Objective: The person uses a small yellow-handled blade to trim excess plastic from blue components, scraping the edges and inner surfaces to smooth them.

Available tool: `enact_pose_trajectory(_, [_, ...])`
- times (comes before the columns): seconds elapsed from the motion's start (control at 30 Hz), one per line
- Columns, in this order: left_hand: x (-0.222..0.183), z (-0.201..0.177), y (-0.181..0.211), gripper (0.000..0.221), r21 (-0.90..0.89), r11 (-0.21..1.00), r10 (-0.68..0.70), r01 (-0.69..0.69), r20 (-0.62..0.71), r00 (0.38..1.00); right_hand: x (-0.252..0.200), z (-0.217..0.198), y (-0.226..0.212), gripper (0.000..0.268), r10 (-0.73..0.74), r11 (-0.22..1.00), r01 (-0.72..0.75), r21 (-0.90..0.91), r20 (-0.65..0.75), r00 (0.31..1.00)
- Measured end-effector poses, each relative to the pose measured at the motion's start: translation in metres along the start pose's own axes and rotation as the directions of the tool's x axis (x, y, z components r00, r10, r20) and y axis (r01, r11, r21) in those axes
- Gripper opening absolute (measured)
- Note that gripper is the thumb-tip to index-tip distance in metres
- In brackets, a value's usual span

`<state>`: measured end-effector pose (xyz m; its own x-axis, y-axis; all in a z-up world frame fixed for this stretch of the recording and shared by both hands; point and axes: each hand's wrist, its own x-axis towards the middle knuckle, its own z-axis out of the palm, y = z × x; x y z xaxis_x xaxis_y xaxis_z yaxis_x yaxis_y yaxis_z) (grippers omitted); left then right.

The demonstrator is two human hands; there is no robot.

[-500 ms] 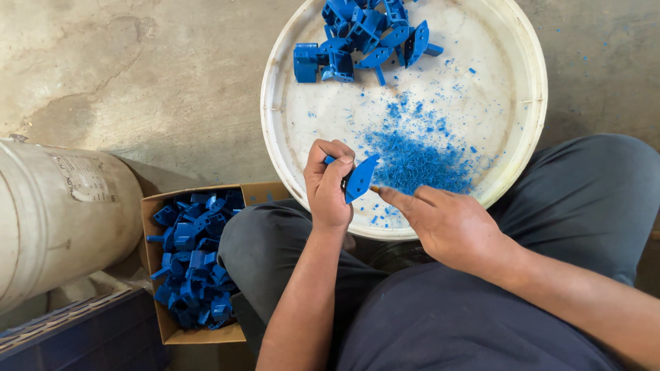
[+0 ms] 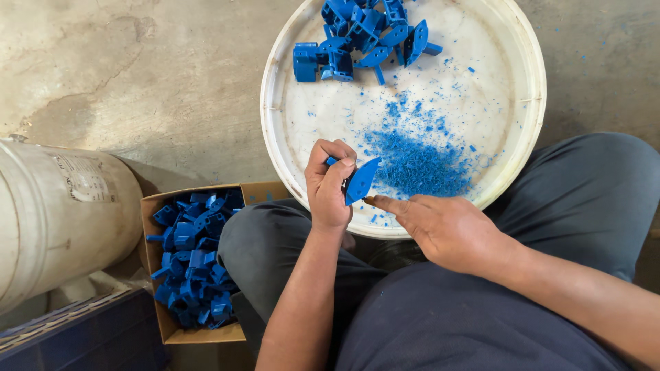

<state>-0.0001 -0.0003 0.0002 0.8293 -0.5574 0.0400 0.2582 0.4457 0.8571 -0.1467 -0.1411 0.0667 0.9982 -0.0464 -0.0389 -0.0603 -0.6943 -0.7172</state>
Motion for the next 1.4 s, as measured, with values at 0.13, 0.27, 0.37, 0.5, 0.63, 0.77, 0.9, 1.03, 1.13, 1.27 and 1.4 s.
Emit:
enact_pose_trajectory(0.13, [0.001,0.0,0.001,0.007,0.002,1.0,0.009,-0.009,0.023,1.0,0.001,-0.004,-0.001,0.044,-0.037,0.999,0.034,-0.022,-0.14,0.989])
enact_pose_trajectory(0.27, [0.0,0.0,-0.001,0.008,0.008,1.0,-0.002,0.002,0.007,1.0,0.0,-0.003,-0.003,0.048,0.065,0.998,-0.065,0.006,-0.018,0.998])
enact_pose_trajectory(0.37, [-0.001,-0.002,-0.001,0.007,0.0,1.0,0.004,-0.004,0.006,1.0,-0.001,-0.001,-0.005,0.051,0.116,0.992,-0.12,0.044,0.075,0.99])
enact_pose_trajectory(0.5, [0.0,-0.002,0.0,0.008,-0.012,1.0,0.003,-0.003,0.005,1.0,0.0,-0.002,0.0,0.041,0.017,0.99,-0.008,0.143,-0.063,0.998])
enact_pose_trajectory(0.63, [0.001,-0.002,-0.002,0.008,0.01,1.0,0.009,-0.009,0.01,1.0,0.0,-0.003,0.001,0.043,0.143,0.976,-0.143,0.165,0.011,0.99])
enact_pose_trajectory(0.77, [0.001,-0.003,-0.003,0.008,0.005,1.0,-0.006,0.006,-0.003,1.0,0.002,-0.001,0.001,0.041,0.153,0.971,-0.149,0.187,-0.002,0.988])
enact_pose_trajectory(0.9, [0.0,-0.004,-0.005,0.008,-0.002,1.0,-0.007,0.007,-0.012,1.0,0.001,0.007,0.013,0.043,0.334,0.853,-0.382,0.356,0.19,0.923])
enact_pose_trajectory(1.03, [-0.001,-0.004,-0.005,0.008,-0.003,1.0,-0.005,0.005,-0.015,1.0,0.0,0.021,0.031,0.043,0.358,0.61,-0.489,0.623,0.334,0.872])
enact_pose_trajectory(1.13, [-0.002,-0.003,-0.004,0.008,0.021,1.0,0.003,-0.002,-0.019,1.0,-0.003,0.022,0.037,0.044,0.369,0.509,-0.55,0.662,0.409,0.834])
enact_pose_trajectory(1.27, [-0.002,-0.002,-0.005,0.007,0.008,1.0,0.01,-0.009,-0.03,1.0,-0.002,0.021,0.033,0.044,0.382,0.528,-0.548,0.649,0.395,0.836])
enact_pose_trajectory(1.4, [-0.002,-0.003,-0.005,0.007,-0.009,0.999,0.034,-0.034,-0.053,0.998,-0.004,0.017,0.019,0.047,0.36,0.803,-0.446,0.395,0.275,0.892])
